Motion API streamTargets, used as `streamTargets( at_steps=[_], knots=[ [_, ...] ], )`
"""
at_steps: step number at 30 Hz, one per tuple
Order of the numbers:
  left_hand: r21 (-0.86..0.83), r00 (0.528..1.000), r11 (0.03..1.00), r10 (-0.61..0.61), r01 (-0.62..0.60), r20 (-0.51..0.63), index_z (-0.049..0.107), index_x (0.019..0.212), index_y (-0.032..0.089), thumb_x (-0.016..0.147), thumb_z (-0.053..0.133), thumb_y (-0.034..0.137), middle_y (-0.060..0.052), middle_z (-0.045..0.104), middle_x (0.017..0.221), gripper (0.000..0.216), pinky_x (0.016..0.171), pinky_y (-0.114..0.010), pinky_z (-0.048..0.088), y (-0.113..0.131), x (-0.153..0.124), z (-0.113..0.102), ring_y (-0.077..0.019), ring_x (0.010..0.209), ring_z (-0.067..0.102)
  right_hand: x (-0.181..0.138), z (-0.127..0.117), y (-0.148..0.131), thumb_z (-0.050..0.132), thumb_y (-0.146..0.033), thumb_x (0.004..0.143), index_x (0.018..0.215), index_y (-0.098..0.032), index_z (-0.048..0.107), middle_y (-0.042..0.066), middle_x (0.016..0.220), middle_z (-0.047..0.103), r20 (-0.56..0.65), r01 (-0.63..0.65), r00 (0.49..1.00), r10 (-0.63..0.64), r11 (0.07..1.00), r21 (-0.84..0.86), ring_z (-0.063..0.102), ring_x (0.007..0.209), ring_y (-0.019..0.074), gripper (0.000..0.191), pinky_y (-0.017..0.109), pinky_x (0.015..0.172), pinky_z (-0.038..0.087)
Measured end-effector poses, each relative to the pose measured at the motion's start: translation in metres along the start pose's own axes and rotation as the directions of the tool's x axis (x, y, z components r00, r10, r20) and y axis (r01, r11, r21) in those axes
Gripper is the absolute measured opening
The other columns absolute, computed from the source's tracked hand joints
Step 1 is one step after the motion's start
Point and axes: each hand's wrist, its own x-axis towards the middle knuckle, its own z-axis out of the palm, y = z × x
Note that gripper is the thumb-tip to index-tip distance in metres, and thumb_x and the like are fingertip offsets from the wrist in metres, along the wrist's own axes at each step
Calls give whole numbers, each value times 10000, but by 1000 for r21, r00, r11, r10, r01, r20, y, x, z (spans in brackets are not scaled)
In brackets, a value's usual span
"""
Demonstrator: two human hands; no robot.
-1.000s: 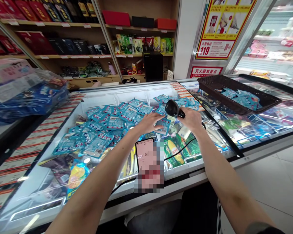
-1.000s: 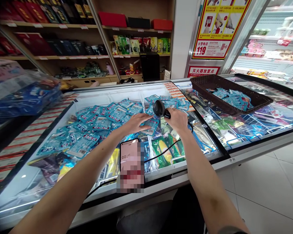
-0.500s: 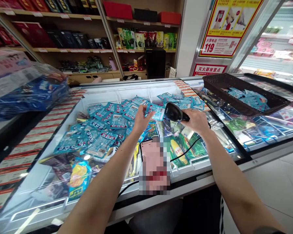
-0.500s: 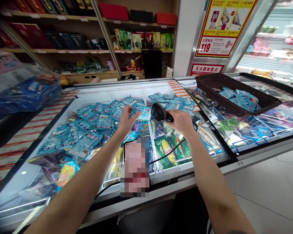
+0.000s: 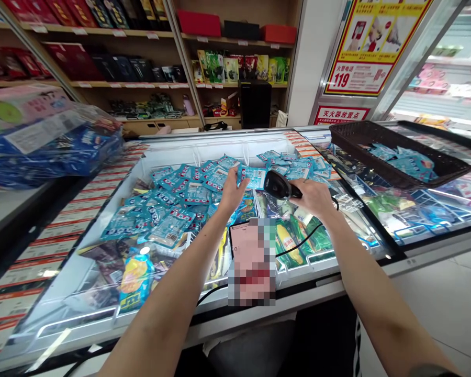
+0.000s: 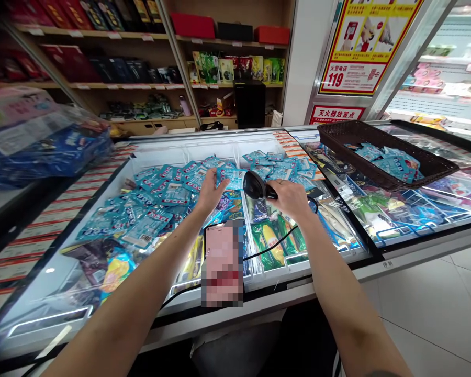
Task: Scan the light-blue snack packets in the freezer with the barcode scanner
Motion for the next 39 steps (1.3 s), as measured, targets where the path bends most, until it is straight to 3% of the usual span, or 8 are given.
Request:
streamTargets(
  at_steps=[17,25,29,33,35,39],
  knots=[
    [-8,999,999,-46,46,22,440,1024,201,834,535,313,1,527,846,240,712,-259,394,12,-1,-4,-122,754,493,-1,4,4,601,-372,788,1143,-245,586,26,967,673,-76,69,995,-70,998,-15,614,875,199,377,268,612,336],
    [82,1000,997,13,-10,-29,427,1078,199,842,511,326,-12,556,868,280,740,-282,425,10,-3,-2,-138,773,532,0,3,3,577,-379,804,1142,-250,589,28,993,672,-81,35,996,-36,999,-7,607,891,200,362,264,622,332],
    [287,986,958,34,15,-166,386,1245,171,846,495,323,-113,560,1090,441,877,-379,415,18,-7,-5,-226,982,548,1,4,4,563,-403,811,1147,-261,587,27,1002,670,-116,-26,993,25,1000,-11,602,884,193,365,262,631,332],
    [478,947,869,38,126,-318,296,1378,157,828,509,276,-186,387,1377,602,1033,-484,282,27,-9,-7,-323,1293,343,2,6,6,569,-414,802,1123,-270,595,20,974,672,-132,-79,988,75,996,-29,599,861,193,353,263,627,333],
    [543,967,837,80,67,-243,348,1371,212,836,491,249,-136,352,1436,555,1059,-487,248,28,-10,-7,-306,1334,298,3,6,8,571,-418,796,1109,-273,601,22,961,673,-124,-115,986,109,993,-35,599,843,195,346,263,623,334],
    [579,985,797,152,-173,85,607,1116,303,884,421,266,-22,598,1224,300,1109,-505,143,23,-9,-4,-239,1225,454,4,6,12,552,-427,801,1094,-264,610,43,924,674,-91,-229,971,223,972,-57,598,812,202,341,269,627,350]
  ],
)
